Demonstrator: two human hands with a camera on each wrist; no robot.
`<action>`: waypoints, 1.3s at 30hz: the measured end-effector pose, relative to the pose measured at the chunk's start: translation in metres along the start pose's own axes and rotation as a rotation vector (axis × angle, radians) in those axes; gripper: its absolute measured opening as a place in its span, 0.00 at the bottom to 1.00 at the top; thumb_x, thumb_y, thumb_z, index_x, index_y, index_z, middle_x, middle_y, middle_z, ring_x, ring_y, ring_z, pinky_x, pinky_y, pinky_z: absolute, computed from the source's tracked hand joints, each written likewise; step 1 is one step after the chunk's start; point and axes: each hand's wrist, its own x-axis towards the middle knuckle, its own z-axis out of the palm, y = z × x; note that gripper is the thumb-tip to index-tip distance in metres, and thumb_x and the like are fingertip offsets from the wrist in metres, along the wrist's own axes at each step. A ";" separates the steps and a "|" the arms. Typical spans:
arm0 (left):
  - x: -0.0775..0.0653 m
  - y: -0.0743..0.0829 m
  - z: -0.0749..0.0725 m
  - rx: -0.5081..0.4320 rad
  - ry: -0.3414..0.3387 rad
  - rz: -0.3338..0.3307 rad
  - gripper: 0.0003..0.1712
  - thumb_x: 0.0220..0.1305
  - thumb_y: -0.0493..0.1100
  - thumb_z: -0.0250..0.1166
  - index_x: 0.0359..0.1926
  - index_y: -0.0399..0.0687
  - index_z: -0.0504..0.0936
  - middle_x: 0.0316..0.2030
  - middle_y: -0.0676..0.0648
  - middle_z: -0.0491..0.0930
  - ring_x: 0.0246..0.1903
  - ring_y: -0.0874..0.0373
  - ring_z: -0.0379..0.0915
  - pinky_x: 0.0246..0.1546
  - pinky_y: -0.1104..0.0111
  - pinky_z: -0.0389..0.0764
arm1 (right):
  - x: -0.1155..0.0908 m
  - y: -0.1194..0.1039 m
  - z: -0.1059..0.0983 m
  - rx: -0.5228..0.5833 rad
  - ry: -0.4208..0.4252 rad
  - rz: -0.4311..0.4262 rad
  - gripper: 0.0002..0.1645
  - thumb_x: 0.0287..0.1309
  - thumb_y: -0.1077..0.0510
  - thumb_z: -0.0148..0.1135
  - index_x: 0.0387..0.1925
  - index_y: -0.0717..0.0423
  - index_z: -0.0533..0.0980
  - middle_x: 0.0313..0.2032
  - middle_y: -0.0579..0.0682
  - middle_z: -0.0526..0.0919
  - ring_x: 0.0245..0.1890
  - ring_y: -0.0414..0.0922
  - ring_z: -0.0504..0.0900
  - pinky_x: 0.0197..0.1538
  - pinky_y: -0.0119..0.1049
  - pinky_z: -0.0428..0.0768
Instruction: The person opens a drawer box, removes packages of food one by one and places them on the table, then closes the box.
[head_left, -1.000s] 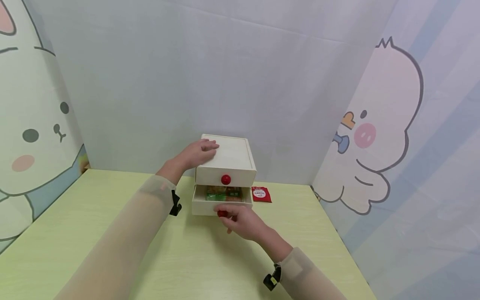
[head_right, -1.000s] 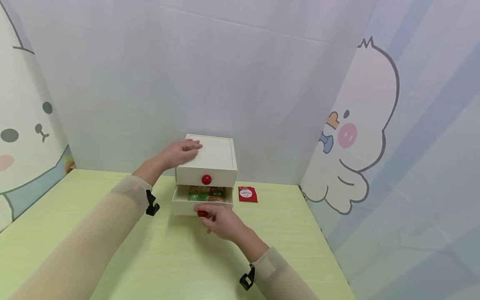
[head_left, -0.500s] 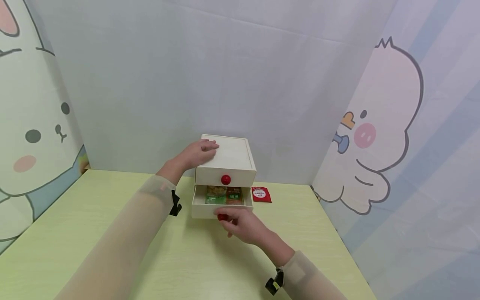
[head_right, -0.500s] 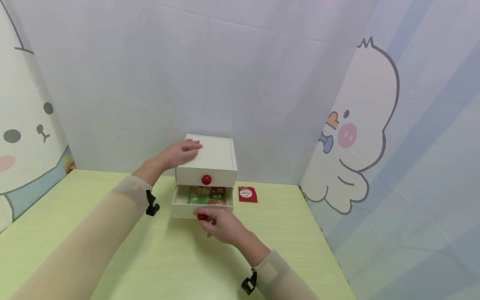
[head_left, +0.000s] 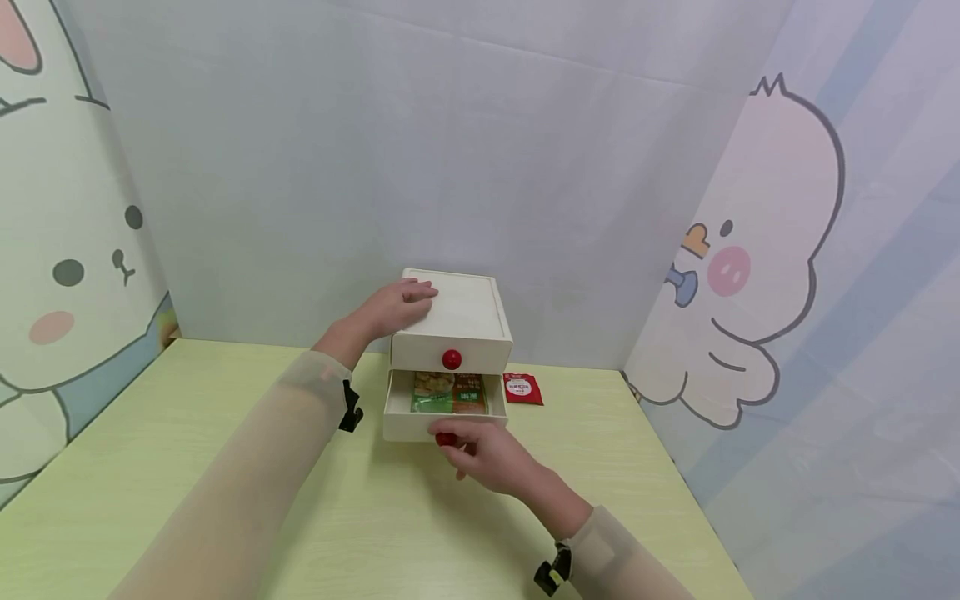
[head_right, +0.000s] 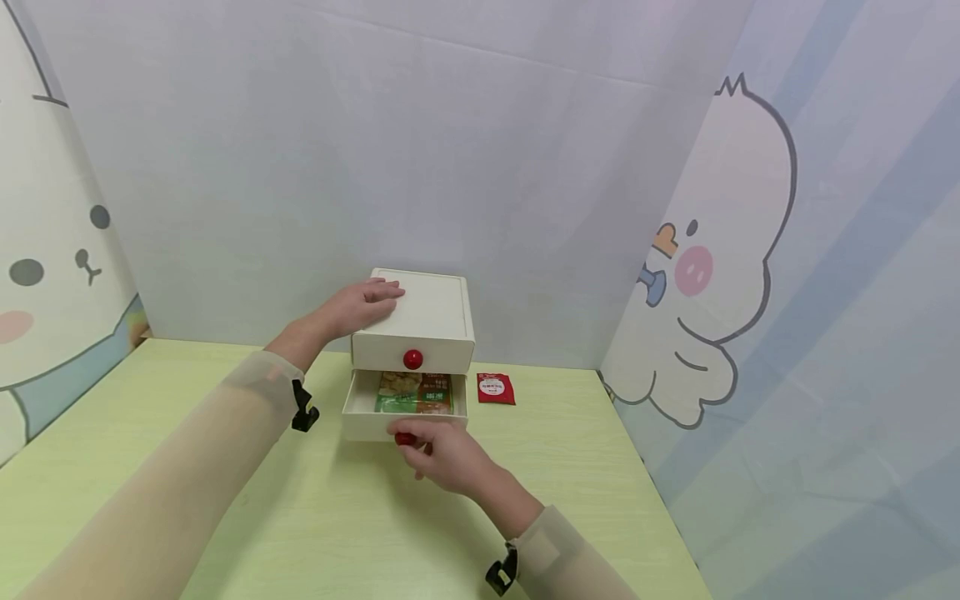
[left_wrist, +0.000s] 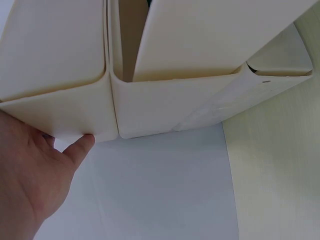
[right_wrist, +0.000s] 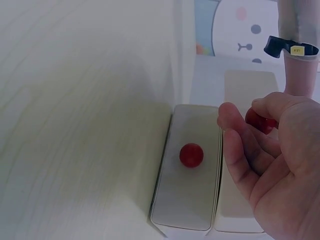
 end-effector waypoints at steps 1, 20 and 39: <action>0.000 0.000 0.000 0.001 0.000 -0.001 0.33 0.85 0.55 0.47 0.83 0.52 0.71 0.87 0.48 0.59 0.90 0.43 0.39 0.88 0.42 0.46 | 0.000 0.000 0.000 0.001 -0.001 0.000 0.19 0.78 0.64 0.63 0.65 0.52 0.84 0.57 0.60 0.88 0.26 0.35 0.85 0.34 0.28 0.87; 0.001 0.000 0.001 -0.001 0.003 -0.002 0.33 0.86 0.55 0.47 0.83 0.52 0.71 0.87 0.48 0.59 0.90 0.43 0.40 0.89 0.42 0.46 | -0.008 0.000 0.004 -0.003 0.002 -0.012 0.19 0.78 0.63 0.64 0.65 0.50 0.84 0.58 0.56 0.87 0.27 0.36 0.85 0.34 0.28 0.88; 0.002 -0.004 0.001 -0.014 0.008 -0.009 0.33 0.85 0.55 0.48 0.83 0.51 0.71 0.87 0.47 0.59 0.90 0.42 0.40 0.88 0.41 0.47 | -0.013 0.000 0.008 -0.001 -0.003 -0.040 0.19 0.78 0.64 0.64 0.65 0.54 0.84 0.58 0.58 0.88 0.27 0.31 0.83 0.34 0.28 0.88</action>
